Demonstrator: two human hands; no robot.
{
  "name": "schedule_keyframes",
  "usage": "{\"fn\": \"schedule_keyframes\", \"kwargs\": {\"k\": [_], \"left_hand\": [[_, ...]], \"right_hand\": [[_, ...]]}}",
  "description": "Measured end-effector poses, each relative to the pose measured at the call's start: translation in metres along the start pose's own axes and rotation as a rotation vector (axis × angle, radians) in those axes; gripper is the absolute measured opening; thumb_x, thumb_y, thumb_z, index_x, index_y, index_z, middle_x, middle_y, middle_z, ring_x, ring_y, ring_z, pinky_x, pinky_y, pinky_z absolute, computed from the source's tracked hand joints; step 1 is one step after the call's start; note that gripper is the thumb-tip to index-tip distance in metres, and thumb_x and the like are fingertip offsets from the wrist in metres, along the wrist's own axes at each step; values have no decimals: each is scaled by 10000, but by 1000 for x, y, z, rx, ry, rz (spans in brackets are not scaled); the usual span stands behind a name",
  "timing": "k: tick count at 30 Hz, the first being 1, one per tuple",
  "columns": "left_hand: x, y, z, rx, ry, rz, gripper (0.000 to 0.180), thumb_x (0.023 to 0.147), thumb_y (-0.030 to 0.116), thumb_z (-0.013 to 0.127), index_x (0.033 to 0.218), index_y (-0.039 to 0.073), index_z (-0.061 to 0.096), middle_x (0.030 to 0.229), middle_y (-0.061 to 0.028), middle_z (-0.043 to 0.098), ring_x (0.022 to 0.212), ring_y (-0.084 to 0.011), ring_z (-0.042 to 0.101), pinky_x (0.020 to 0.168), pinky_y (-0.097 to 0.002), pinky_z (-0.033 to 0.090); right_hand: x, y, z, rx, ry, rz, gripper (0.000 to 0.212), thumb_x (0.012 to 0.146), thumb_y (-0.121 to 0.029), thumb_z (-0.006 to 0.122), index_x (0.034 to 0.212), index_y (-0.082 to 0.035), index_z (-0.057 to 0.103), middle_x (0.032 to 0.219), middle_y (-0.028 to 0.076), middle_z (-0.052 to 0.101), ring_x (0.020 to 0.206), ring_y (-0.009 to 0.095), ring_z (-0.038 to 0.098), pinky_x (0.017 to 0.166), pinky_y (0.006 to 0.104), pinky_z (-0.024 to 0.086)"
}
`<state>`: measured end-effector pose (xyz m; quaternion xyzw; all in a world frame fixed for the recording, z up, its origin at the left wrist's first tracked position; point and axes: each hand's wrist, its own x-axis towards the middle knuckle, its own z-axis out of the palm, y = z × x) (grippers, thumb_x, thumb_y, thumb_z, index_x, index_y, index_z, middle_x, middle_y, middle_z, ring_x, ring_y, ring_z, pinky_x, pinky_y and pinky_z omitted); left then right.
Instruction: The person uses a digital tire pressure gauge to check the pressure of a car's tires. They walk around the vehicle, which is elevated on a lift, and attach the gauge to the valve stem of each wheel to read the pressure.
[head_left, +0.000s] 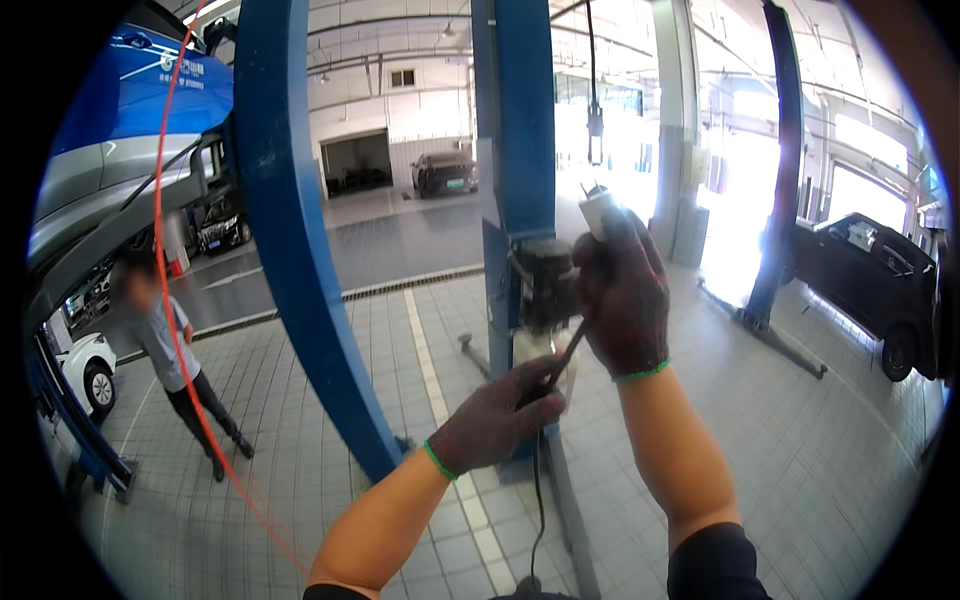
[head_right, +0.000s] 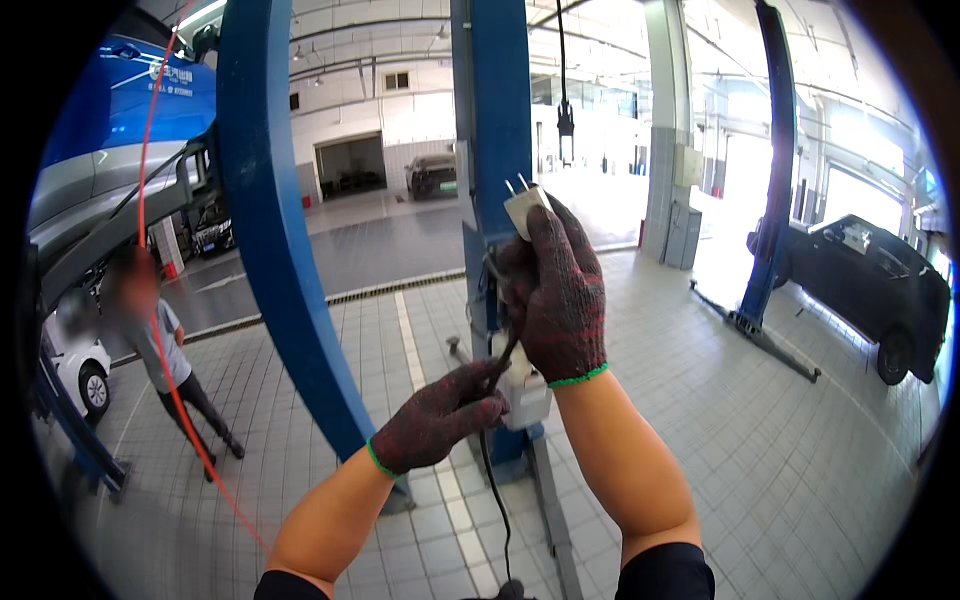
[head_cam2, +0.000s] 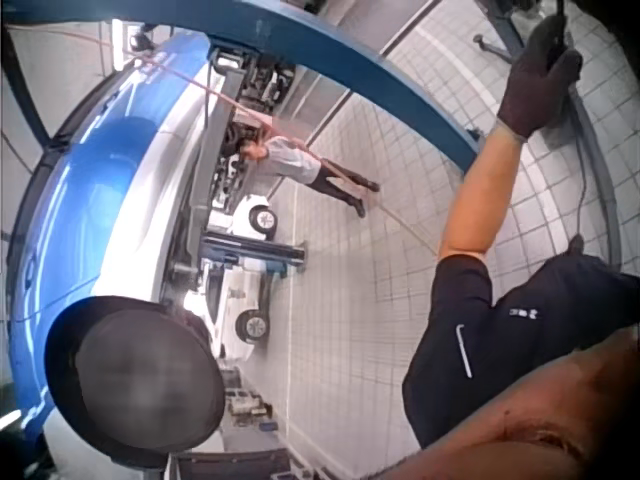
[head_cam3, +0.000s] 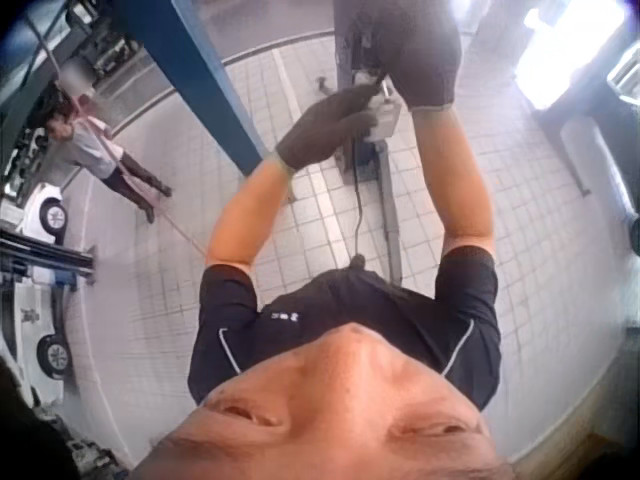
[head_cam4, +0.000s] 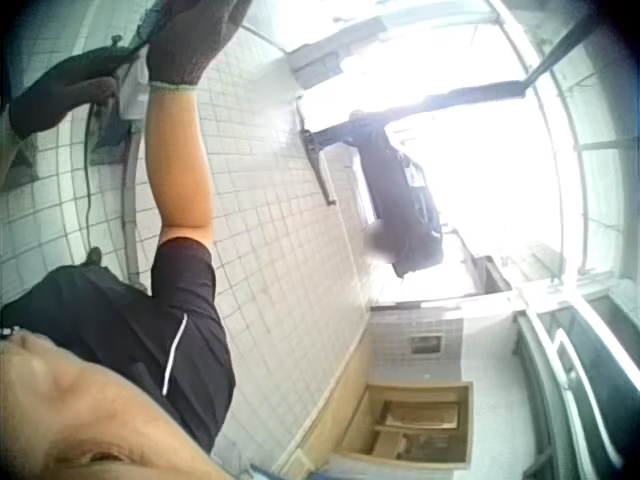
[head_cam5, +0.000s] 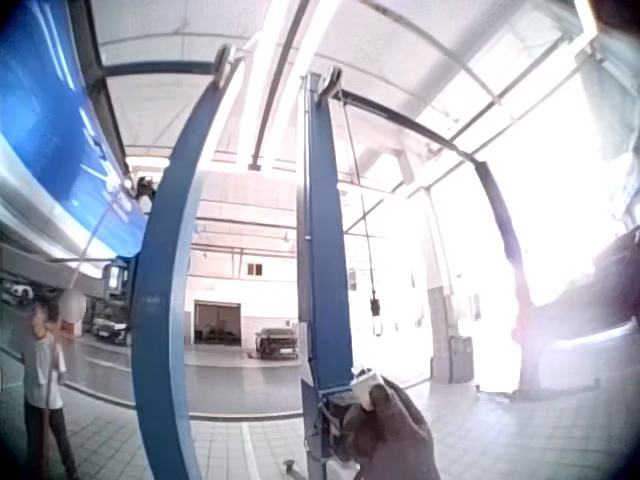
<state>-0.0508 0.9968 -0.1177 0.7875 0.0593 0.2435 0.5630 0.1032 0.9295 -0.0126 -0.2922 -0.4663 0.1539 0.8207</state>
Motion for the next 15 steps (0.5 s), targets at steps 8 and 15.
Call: {"fn": "schedule_keyframes", "kwargs": {"k": [8, 15], "left_hand": [[174, -56, -104, 124, 69, 113, 723, 1007, 353, 673, 1559, 24, 341, 1201, -138, 639, 1123, -209, 618, 1011, -357, 508], [365, -56, -202, 428, 275, 291, 1030, 882, 648, 678, 1582, 5, 284, 1296, -257, 630, 1197, -316, 632, 1041, -399, 497]], "right_hand": [[179, 40, -93, -1066, -118, -778, 352, 1081, -255, 520, 1356, -54, 611, 892, 67, 654, 706, 91, 586, 599, 242, 471], [266, 45, -108, -1584, -182, -600, 316, 1049, -277, 557, 1255, -66, 668, 1129, 181, 714, 1031, 275, 697, 922, 378, 542]]}}
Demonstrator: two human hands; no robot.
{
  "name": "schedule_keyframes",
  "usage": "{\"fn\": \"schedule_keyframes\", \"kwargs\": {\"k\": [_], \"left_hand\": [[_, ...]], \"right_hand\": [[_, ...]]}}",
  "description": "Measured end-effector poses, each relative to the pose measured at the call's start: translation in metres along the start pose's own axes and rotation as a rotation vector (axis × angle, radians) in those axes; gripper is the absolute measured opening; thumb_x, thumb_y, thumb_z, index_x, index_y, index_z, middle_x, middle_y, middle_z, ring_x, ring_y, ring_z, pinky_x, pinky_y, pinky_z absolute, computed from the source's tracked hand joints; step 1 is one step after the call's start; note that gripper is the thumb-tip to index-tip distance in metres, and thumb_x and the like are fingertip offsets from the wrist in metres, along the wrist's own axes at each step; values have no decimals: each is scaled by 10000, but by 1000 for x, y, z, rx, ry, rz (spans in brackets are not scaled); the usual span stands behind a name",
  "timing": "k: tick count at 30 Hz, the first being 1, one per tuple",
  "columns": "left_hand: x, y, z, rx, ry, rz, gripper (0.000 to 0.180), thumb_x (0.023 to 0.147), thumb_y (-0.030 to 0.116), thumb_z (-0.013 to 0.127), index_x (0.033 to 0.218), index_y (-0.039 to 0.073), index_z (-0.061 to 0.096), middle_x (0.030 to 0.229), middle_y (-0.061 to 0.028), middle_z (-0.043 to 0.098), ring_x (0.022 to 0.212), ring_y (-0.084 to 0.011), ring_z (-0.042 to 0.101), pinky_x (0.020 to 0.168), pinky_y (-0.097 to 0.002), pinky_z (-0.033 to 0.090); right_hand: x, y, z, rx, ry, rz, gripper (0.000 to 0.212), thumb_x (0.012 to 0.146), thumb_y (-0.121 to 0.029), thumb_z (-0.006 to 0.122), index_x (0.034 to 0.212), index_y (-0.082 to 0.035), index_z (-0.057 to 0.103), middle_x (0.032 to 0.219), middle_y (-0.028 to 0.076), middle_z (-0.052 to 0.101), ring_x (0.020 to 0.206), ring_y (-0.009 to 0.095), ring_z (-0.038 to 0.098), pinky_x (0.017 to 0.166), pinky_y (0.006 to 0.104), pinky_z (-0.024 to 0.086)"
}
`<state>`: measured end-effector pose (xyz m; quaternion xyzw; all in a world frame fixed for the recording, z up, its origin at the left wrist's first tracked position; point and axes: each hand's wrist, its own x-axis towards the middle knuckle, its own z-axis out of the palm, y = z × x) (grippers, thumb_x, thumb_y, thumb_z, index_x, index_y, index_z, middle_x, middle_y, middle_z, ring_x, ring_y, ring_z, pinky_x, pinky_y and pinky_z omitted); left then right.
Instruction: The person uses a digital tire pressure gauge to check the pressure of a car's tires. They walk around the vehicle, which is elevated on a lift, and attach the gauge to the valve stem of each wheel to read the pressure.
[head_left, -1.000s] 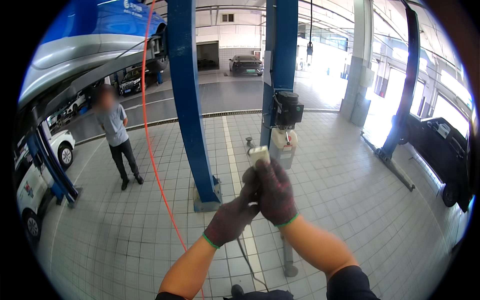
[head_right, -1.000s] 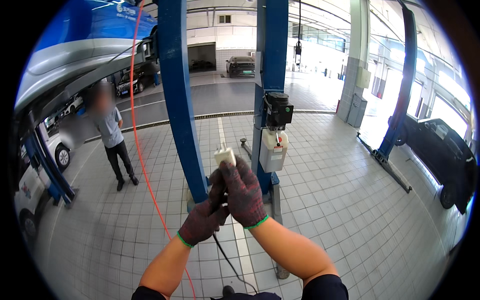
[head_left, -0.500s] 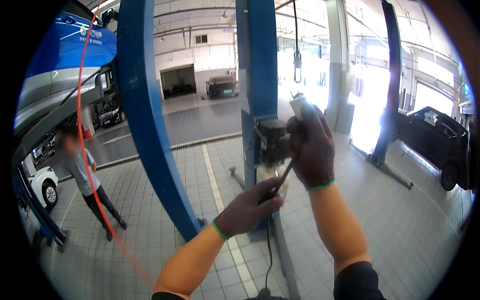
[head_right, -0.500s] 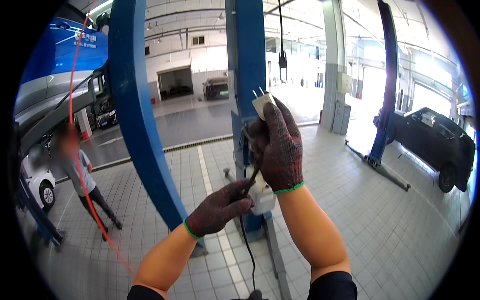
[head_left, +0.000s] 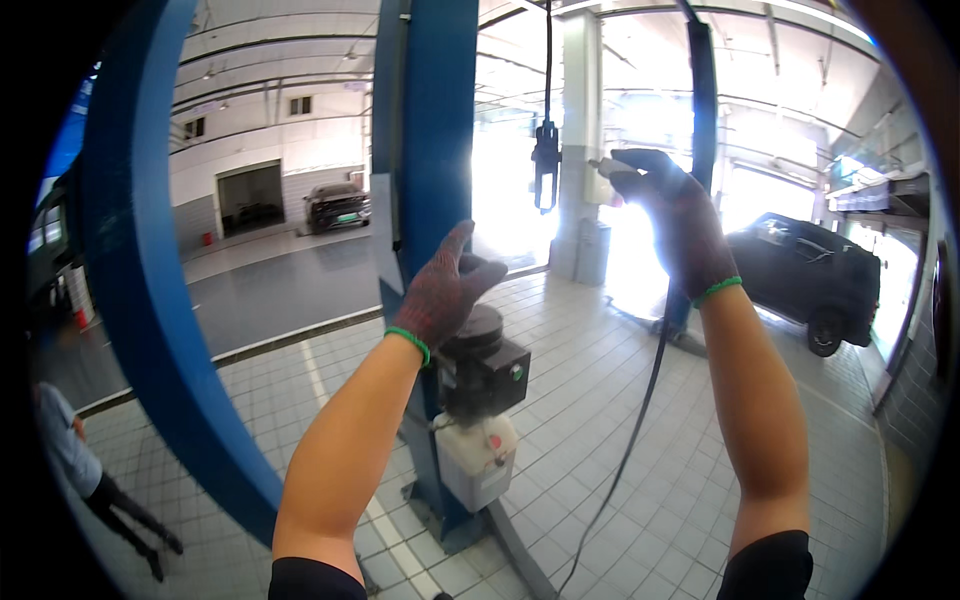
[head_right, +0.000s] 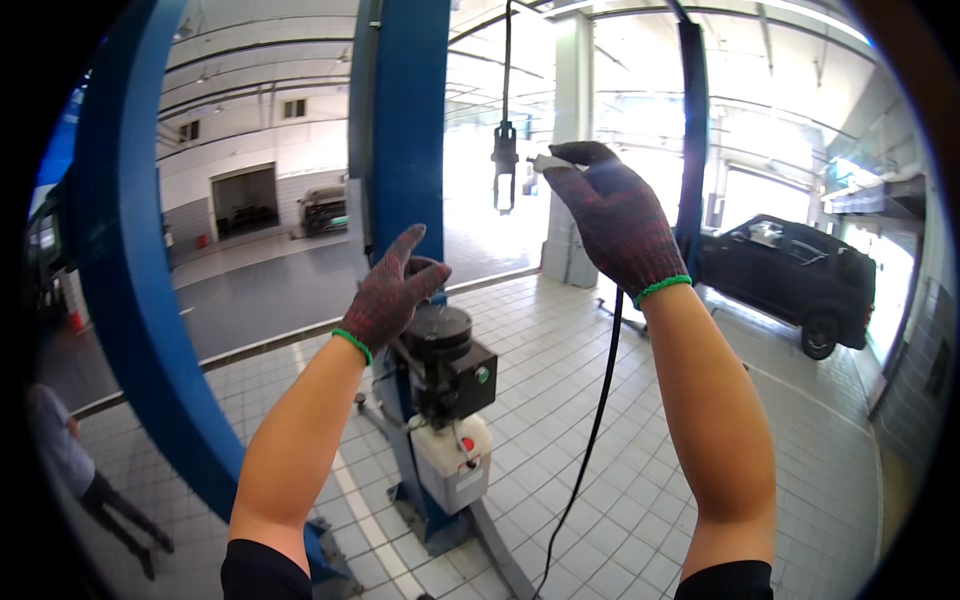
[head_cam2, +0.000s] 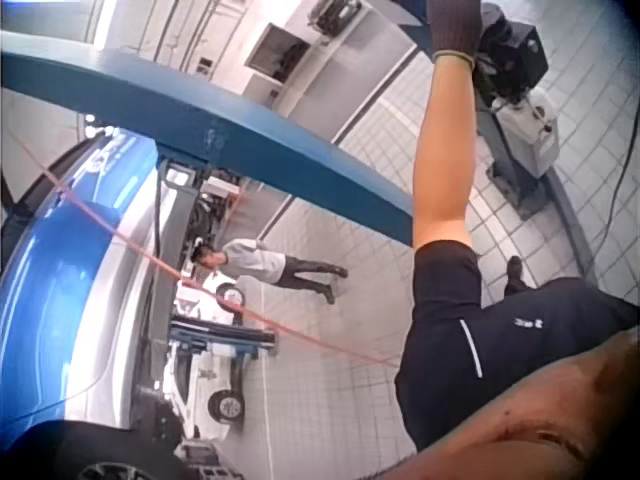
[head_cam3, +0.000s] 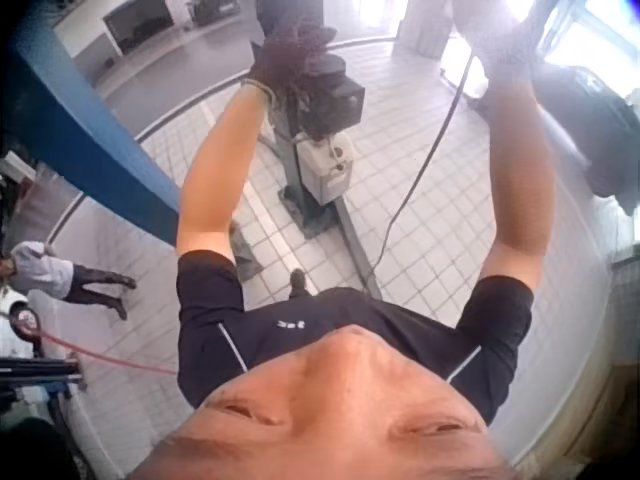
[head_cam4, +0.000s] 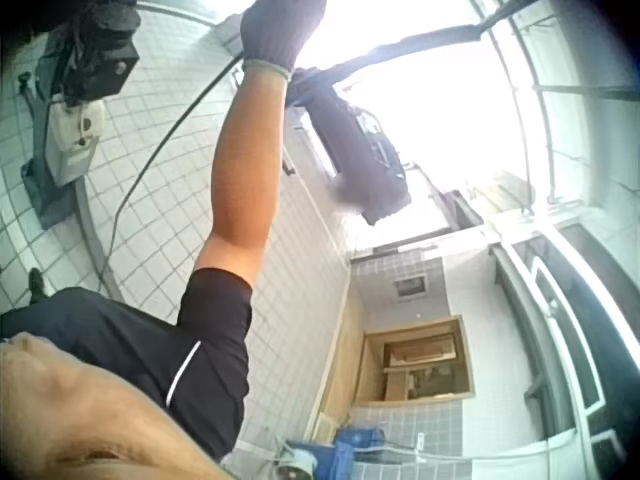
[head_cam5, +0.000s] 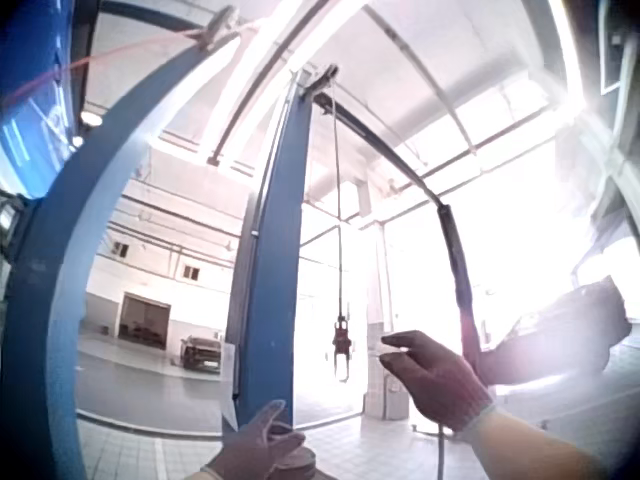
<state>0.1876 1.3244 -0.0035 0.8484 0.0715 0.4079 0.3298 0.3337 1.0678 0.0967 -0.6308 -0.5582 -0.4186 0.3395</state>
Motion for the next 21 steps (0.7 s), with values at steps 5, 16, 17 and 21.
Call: {"fn": "schedule_keyframes", "kwargs": {"k": [5, 16, 17, 21], "left_hand": [[114, -1, 7, 88, 21, 94, 1117, 803, 635, 729, 1609, 48, 226, 1450, -284, 536, 1324, -406, 556, 1129, -467, 429], [228, -9, 33, -130, -150, 407, 896, 828, 405, 809, 1544, 87, 375, 1394, -213, 589, 1259, -343, 612, 1059, -414, 510], [238, -13, 42, -98, -162, 423, 890, 819, 404, 819, 1536, 94, 392, 1363, -199, 614, 1233, -320, 628, 1051, -406, 513], [252, -25, 49, -249, -192, 598, 839, 818, 378, 817, 1509, 95, 436, 1275, -166, 669, 1160, -253, 659, 1033, -386, 514]], "right_hand": [[40, 31, 35, -123, -56, 215, 417, 1008, -394, 612, 1298, -102, 673, 1086, 174, 749, 1037, 268, 717, 947, 374, 532], [79, 31, 96, -128, -99, 404, 459, 981, -417, 640, 1234, -36, 682, 946, 148, 752, 700, 178, 726, 770, 337, 588], [79, 35, 100, -150, -85, 395, 458, 975, -416, 646, 1225, -33, 683, 956, 148, 754, 731, 185, 734, 782, 338, 589], [83, 38, 109, -325, -76, 307, 455, 978, -414, 629, 1226, -37, 690, 1065, 167, 755, 964, 275, 742, 900, 368, 577]]}}
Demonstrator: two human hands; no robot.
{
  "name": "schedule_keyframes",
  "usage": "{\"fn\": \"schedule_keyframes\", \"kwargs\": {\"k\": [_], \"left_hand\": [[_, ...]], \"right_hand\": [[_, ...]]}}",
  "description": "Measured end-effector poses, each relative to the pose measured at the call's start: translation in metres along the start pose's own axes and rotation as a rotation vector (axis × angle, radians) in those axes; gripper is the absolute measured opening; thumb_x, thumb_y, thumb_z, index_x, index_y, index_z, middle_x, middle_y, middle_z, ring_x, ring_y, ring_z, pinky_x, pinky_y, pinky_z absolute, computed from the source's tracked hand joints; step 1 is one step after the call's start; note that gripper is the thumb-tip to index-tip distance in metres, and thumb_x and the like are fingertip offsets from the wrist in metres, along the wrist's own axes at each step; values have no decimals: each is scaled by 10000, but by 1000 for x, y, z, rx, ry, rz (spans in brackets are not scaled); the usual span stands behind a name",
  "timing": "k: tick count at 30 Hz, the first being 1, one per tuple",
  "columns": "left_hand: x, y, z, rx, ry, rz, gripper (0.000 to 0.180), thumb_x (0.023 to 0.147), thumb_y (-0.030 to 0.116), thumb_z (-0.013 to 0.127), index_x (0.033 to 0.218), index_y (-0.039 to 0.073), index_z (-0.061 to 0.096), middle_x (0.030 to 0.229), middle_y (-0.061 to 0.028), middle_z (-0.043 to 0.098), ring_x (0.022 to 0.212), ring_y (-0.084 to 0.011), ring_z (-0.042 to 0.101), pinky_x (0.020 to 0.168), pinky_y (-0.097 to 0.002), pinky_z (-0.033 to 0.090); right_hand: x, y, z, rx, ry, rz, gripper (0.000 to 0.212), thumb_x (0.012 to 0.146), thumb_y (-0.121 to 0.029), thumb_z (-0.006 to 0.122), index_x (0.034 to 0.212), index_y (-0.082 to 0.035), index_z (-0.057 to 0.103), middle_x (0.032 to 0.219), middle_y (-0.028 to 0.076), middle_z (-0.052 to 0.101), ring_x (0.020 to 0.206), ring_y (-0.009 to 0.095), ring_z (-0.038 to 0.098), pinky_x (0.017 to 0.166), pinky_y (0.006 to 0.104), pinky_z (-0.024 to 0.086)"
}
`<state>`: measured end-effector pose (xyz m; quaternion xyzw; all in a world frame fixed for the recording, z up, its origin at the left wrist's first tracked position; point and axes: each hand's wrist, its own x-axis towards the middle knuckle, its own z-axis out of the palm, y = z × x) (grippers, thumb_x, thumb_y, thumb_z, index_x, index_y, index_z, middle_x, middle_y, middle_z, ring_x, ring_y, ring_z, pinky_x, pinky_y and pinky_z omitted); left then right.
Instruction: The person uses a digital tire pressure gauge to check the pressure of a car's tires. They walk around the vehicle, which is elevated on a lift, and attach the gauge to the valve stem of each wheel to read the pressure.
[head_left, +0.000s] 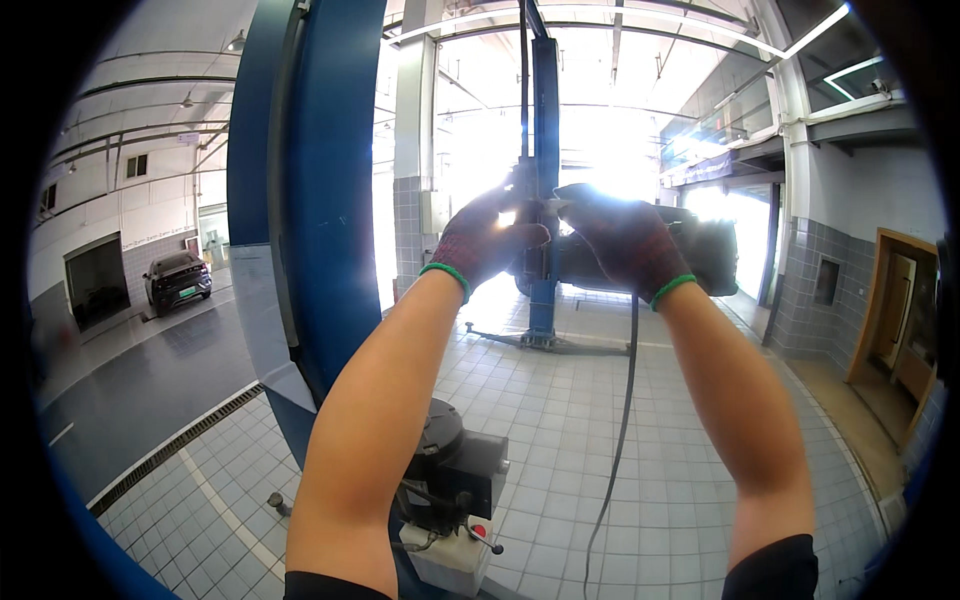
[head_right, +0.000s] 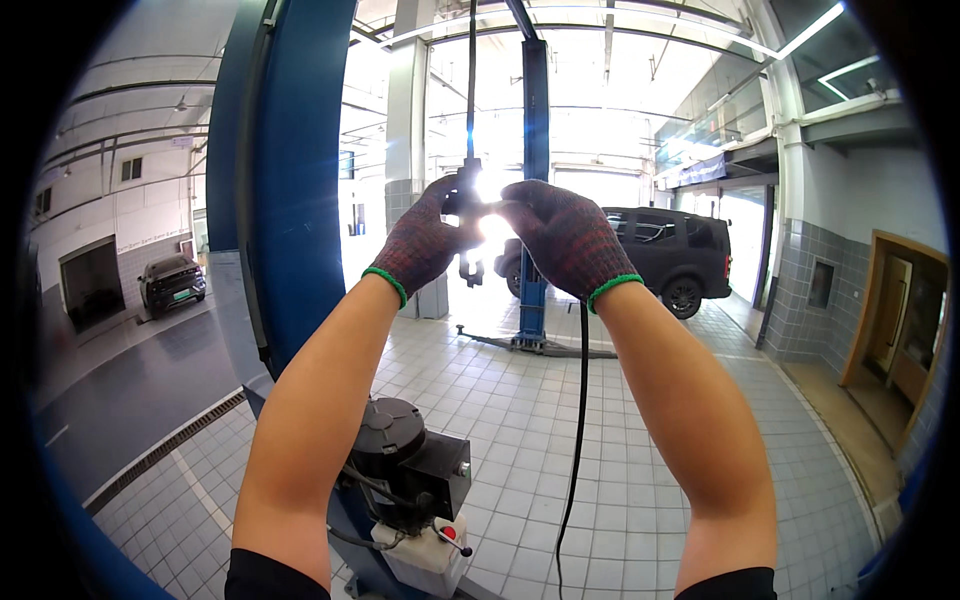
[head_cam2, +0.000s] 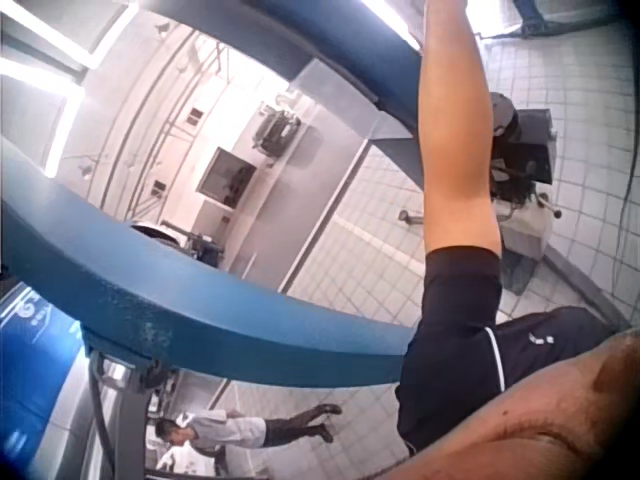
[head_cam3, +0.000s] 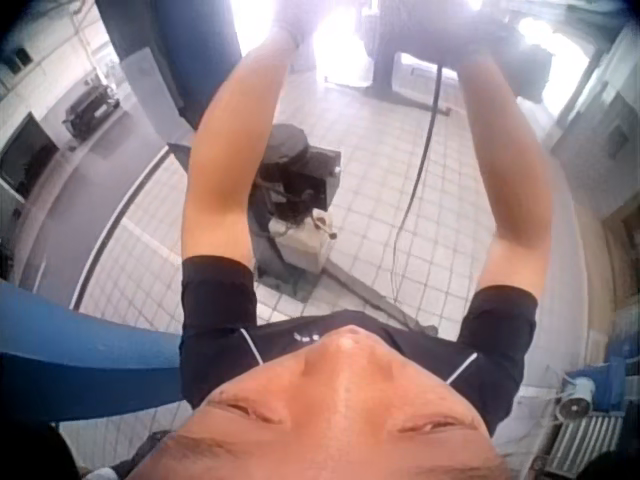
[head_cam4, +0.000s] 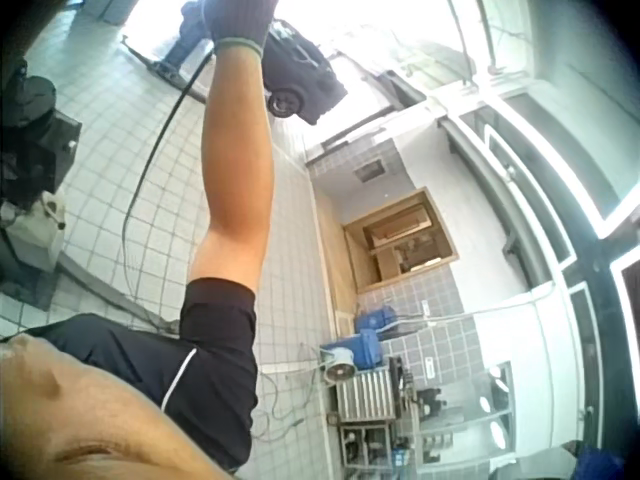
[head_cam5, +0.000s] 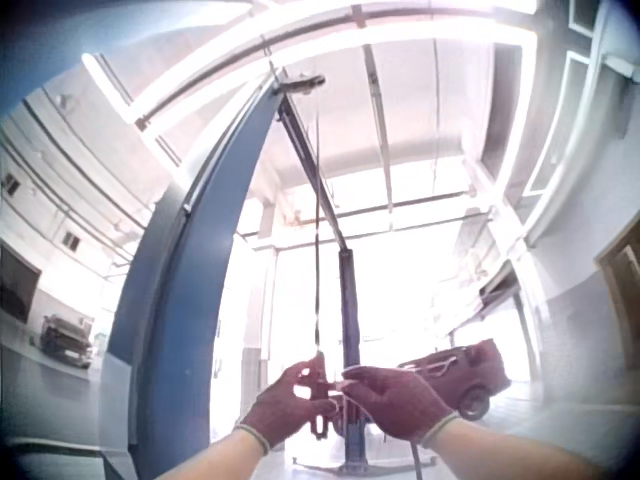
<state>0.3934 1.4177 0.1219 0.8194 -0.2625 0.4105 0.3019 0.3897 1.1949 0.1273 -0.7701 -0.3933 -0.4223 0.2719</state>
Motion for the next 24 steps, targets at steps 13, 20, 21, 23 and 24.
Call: {"fn": "schedule_keyframes", "kwargs": {"k": [13, 20, 21, 23, 24], "left_hand": [[-5, 28, -15, 187, -67, -141, 698, 870, 453, 664, 1409, 40, 500, 1177, -226, 680, 1100, -360, 680, 992, -448, 525], [-9, 27, -11, 312, -18, -14, 737, 868, 513, 685, 1406, 43, 504, 1222, -229, 658, 1103, -364, 681, 967, -460, 532], [-11, 29, -13, 308, 6, -14, 635, 866, 409, 677, 1374, 74, 498, 1156, -222, 679, 1051, -376, 695, 931, -465, 552], [-12, 28, -15, 299, 54, -16, 487, 862, 203, 662, 1311, 136, 485, 1023, -208, 720, 948, -398, 724, 858, -473, 593], [-10, 24, -13, 295, 64, 23, 491, 857, 195, 667, 1310, 136, 487, 1023, -208, 720, 947, -396, 725, 857, -471, 594]], "right_hand": [[0, -13, 14, -3, 67, -60, 365, 1011, -349, 594, 1212, -70, 719, 1034, 153, 763, 867, 228, 763, 832, 352, 598], [-7, -22, 29, 113, 169, -150, 262, 989, -238, 643, 1166, -62, 724, 908, 120, 744, 697, 169, 743, 696, 304, 600], [-5, -27, 28, 114, 157, -140, 257, 984, -219, 645, 1177, -66, 717, 913, 122, 744, 714, 171, 743, 706, 306, 602], [0, -25, 31, -70, 174, -260, 264, 973, -178, 645, 1210, -77, 699, 926, 130, 743, 776, 187, 745, 737, 318, 603], [1, -17, 37, -251, 213, -390, 279, 967, -156, 643, 1233, -84, 687, 934, 135, 743, 822, 201, 745, 757, 327, 604]]}}
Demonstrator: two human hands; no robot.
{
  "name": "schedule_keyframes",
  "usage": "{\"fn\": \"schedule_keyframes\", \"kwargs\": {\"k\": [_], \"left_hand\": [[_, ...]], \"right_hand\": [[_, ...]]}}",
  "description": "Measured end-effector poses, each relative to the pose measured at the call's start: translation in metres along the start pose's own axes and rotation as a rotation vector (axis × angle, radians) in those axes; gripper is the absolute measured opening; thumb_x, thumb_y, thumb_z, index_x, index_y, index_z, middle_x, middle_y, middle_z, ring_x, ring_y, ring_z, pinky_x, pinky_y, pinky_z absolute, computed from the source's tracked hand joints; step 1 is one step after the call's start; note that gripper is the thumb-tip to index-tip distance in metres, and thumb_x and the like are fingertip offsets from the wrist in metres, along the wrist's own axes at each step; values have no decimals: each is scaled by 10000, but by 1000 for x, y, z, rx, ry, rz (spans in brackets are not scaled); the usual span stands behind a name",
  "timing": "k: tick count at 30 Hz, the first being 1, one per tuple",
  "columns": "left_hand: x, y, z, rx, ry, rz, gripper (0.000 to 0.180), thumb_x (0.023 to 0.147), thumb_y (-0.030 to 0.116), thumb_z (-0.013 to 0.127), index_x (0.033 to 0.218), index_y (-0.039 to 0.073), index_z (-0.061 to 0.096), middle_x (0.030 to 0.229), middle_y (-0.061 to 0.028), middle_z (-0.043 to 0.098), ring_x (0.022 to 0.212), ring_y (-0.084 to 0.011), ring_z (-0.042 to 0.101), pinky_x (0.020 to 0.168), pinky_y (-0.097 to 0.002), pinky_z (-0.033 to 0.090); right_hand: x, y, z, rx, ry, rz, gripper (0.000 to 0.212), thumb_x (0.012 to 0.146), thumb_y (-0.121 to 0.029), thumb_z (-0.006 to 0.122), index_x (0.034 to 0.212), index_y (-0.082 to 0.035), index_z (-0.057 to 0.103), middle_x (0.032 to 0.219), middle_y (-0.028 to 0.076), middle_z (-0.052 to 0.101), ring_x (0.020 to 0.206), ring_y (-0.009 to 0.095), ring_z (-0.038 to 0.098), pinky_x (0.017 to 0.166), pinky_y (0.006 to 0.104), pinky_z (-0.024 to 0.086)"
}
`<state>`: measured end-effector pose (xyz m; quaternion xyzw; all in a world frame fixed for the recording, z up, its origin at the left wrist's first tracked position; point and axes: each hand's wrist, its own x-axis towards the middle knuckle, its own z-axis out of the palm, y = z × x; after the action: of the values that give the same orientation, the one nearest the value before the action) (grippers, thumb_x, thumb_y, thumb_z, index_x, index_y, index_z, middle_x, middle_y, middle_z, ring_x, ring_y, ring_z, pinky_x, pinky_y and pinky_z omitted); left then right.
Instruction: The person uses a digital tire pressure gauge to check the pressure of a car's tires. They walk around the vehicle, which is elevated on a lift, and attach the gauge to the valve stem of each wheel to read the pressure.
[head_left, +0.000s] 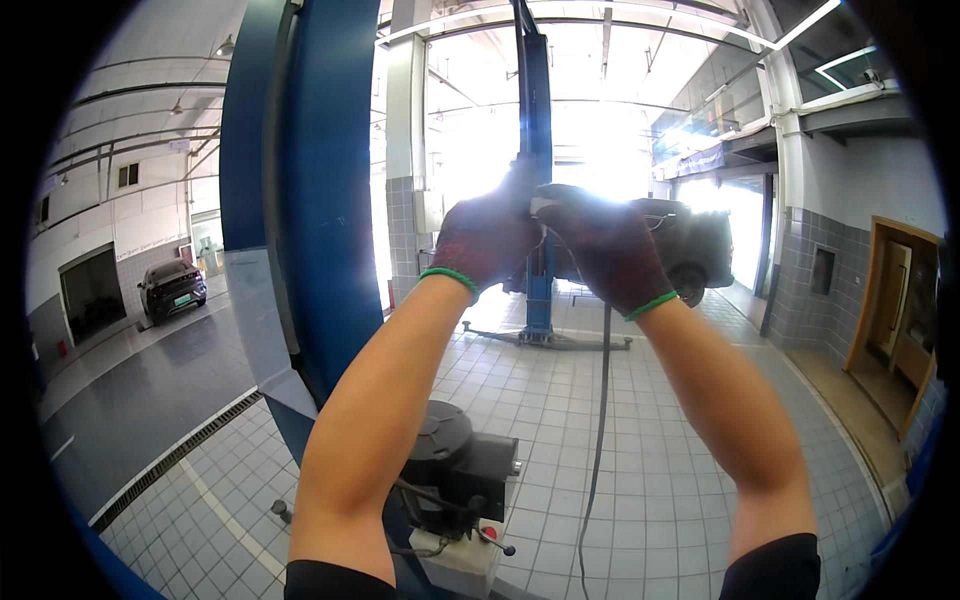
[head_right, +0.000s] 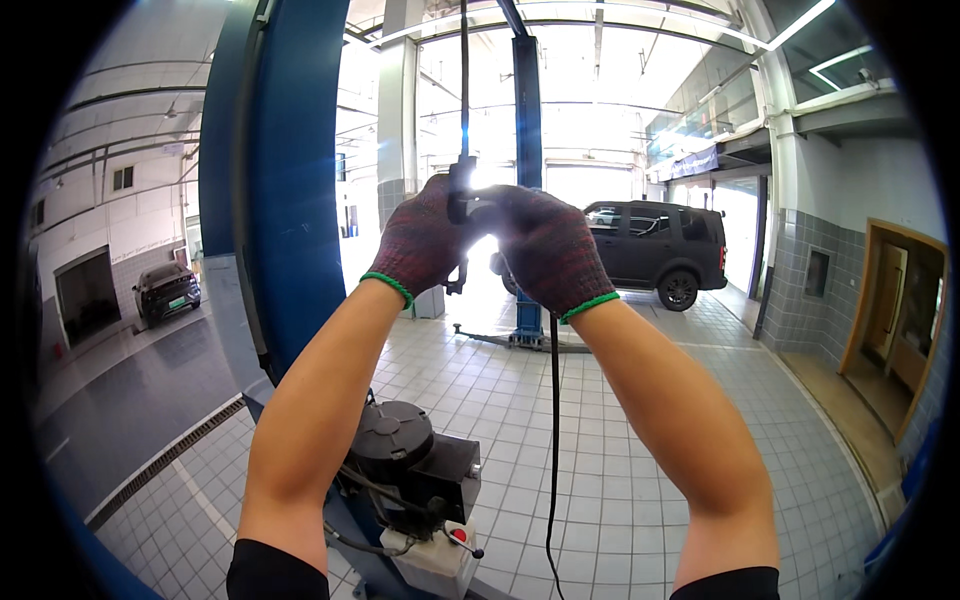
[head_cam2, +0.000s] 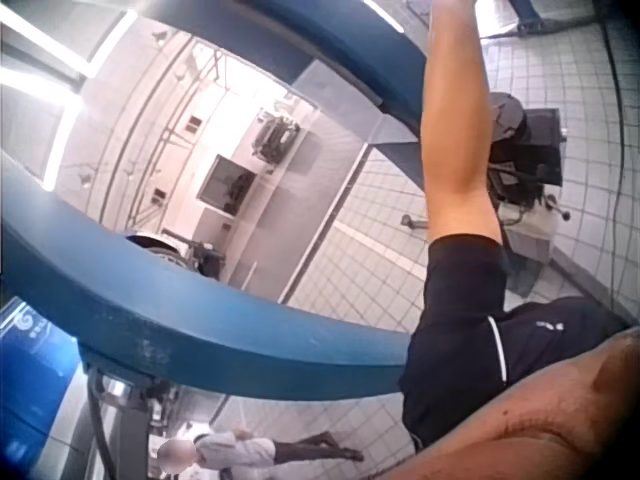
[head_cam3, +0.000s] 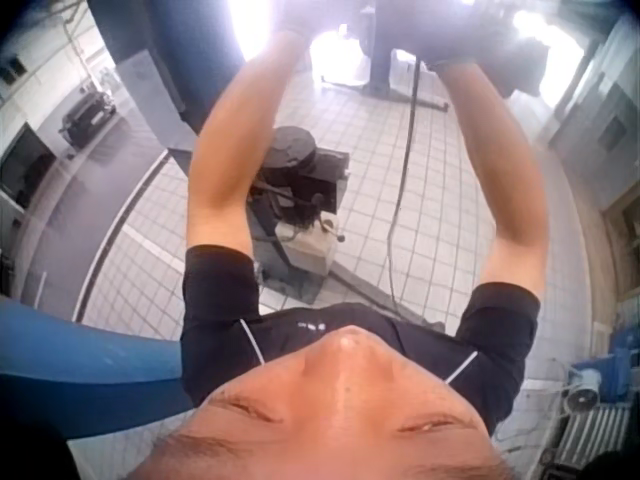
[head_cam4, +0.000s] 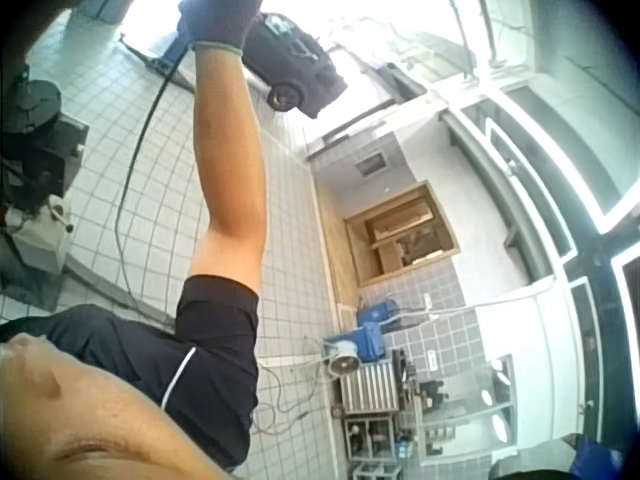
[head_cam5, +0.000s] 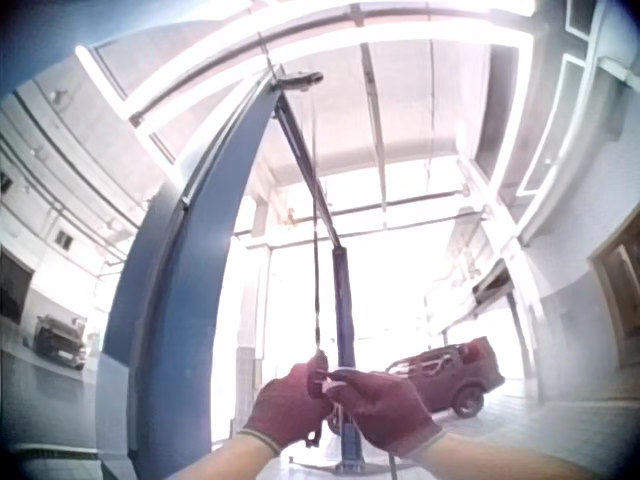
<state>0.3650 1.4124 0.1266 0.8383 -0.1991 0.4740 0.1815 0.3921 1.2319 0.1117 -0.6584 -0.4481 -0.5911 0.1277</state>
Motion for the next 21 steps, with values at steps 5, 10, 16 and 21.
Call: {"fn": "schedule_keyframes", "kwargs": {"k": [5, 10, 16, 21], "left_hand": [[6, -1, 6, -155, -121, 40, 623, 848, 273, 729, 1396, 133, 468, 1213, -211, 674, 1099, -366, 693, 934, -457, 572], [-33, -47, -7, -311, 27, -97, 1127, 784, 438, 855, 1587, 58, 161, 1478, -243, 485, 1234, -339, 617, 1045, -423, 511], [-208, 52, 9, -549, 483, 35, 594, 874, 444, 776, 1307, 88, 579, 1099, -178, 684, 948, -351, 700, 923, -458, 577], [-456, 82, 122, -692, -691, -173, 314, 837, 35, 724, 1147, -8, 696, 1011, -153, 729, 932, -269, 699, 857, -373, 546]], "right_hand": [[-20, 21, 7, -15, -101, 134, 516, 921, -232, 701, 1399, -93, 564, 1071, 170, 729, 1006, 263, 724, 860, 381, 589], [-52, -19, -19, 396, 5, 525, 810, 907, -458, 752, 1539, -91, 401, 1116, 186, 701, 993, 276, 721, 882, 396, 576], [-289, -78, -77, 526, 102, 953, 678, 947, -363, 741, 1510, -96, 474, 1161, 148, 691, 971, 193, 673, 912, 344, 549], [-634, -249, -194, 123, -886, 1826, 631, 995, -515, 540, 1465, -95, 521, 1305, 164, 644, 1188, 289, 624, 1012, 390, 486]]}}
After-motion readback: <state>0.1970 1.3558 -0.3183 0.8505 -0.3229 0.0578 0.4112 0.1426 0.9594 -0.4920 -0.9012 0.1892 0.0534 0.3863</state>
